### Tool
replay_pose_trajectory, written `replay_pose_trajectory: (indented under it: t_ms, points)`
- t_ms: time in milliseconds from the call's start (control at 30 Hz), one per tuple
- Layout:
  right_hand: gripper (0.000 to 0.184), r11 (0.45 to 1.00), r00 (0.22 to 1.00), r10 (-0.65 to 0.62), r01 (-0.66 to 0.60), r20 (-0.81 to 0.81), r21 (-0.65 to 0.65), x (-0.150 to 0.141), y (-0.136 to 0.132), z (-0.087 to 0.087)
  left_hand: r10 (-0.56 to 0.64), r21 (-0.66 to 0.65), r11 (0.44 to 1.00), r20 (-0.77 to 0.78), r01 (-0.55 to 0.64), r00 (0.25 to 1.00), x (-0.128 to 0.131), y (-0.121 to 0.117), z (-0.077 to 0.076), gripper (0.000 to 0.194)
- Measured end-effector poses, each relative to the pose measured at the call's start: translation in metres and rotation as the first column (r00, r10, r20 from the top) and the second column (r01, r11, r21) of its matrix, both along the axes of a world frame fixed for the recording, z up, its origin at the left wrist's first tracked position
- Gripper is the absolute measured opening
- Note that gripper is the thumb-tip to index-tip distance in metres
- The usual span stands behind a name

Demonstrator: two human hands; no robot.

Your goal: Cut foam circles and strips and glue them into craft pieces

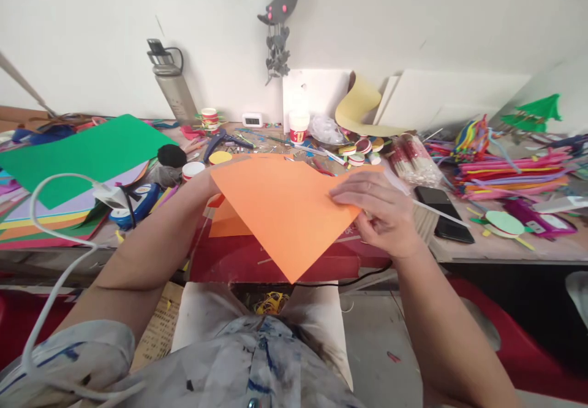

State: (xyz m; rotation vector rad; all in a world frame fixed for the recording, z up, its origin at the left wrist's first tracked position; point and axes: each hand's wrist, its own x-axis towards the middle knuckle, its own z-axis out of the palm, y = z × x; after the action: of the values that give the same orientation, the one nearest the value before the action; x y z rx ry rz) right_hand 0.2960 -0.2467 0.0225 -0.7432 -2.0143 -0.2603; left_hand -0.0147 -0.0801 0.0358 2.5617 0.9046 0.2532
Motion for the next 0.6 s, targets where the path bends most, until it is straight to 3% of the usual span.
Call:
replay_pose_trajectory:
  t_ms: [167, 267, 433, 600]
  points:
    - [0.029, 0.997, 1.0, 0.004, -0.003, 0.007, -0.071, 0.033, -0.006, -0.013, 0.058, 0.133, 0.991, -0.214, -0.03, 0.975, 0.006, -0.001, 0.012, 0.006]
    - [0.023, 0.992, 0.998, -0.044, 0.05, 0.053, -0.116, 0.039, 0.001, -0.021, 0.086, 0.147, 0.988, -0.242, -0.051, 0.966, 0.01, -0.011, 0.022, 0.01]
    - [0.033, 0.989, 0.992, -0.014, 0.033, 0.128, -0.145, 0.027, 0.027, -0.04, 0.101, 0.121, 0.99, -0.243, -0.073, 0.965, 0.011, -0.018, 0.026, 0.011]
    - [0.04, 0.981, 0.983, -0.089, 0.114, 0.158, -0.156, 0.009, 0.044, -0.055, 0.07, 0.125, 0.991, -0.231, -0.042, 0.97, 0.009, -0.015, 0.024, 0.012]
